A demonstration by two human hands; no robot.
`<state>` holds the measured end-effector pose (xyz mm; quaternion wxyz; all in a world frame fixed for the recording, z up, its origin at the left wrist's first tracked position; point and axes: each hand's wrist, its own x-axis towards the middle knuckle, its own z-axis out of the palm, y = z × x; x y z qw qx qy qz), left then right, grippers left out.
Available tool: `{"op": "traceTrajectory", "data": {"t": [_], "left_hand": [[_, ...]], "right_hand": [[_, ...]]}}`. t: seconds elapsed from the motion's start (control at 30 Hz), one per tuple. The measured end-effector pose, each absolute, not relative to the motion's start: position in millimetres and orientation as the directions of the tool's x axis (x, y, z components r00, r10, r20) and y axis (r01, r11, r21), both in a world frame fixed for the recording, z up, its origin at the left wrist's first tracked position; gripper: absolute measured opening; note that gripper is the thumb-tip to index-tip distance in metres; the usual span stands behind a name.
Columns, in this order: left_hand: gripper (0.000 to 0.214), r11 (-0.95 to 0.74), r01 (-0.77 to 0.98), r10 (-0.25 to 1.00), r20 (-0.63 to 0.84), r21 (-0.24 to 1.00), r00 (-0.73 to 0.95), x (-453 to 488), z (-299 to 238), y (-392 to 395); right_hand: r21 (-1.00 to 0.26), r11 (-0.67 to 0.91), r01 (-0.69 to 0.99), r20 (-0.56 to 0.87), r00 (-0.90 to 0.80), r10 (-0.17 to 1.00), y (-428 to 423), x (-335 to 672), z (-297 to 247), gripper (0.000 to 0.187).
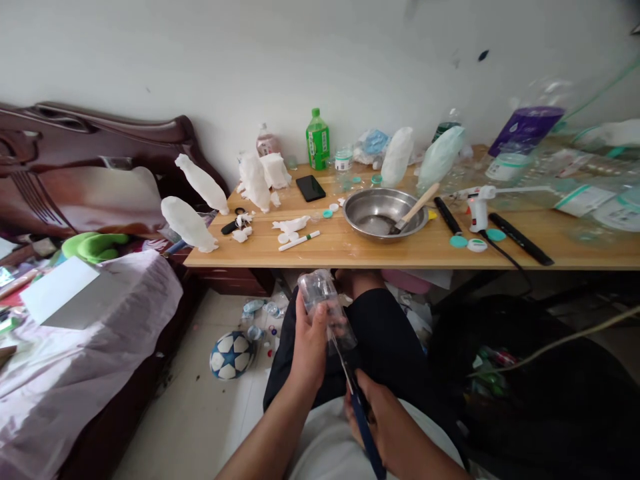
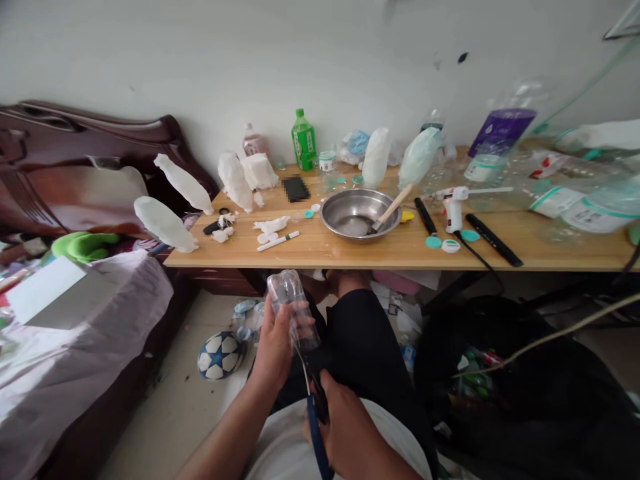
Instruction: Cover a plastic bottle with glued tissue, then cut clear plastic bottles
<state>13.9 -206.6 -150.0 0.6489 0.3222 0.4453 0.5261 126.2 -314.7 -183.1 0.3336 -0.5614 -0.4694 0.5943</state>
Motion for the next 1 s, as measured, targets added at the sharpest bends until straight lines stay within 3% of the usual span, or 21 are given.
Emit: {"op": "traceTrajectory", "data": {"t": [0.2, 0.53, 0.73, 1.0], "left_hand": [[0.077, 0.227, -0.414, 0.967, -0.255, 0.881, -0.012, 17.5, -149.2, -208.1], [0.077, 0.316, -0.500, 0.942, -0.330, 0.806, 0.063, 21.5, -142.0, -209.7], [0.073, 0.337, -0.510, 0.934, -0.347, 0.791, 0.080, 19.3, -142.3, -209.1], [0.071, 0.318, -0.500, 0.944, -0.321, 0.806, 0.083, 13.2, -142.4, -209.1]], "right_hand": [[-0.926, -0.356, 0.125, -0.373, -0.150, 0.916, -313.6, 122.0, -183.2, 0.020], [-0.913, -0.407, 0.027, -0.406, -0.154, 0.901, -313.6, 119.3, -188.0, 0.006], [-0.912, -0.406, 0.049, -0.409, -0.145, 0.901, -311.8, 121.7, -188.8, 0.009], [-0.920, -0.377, 0.103, -0.389, -0.143, 0.910, -314.8, 123.6, -192.3, 0.029]]}}
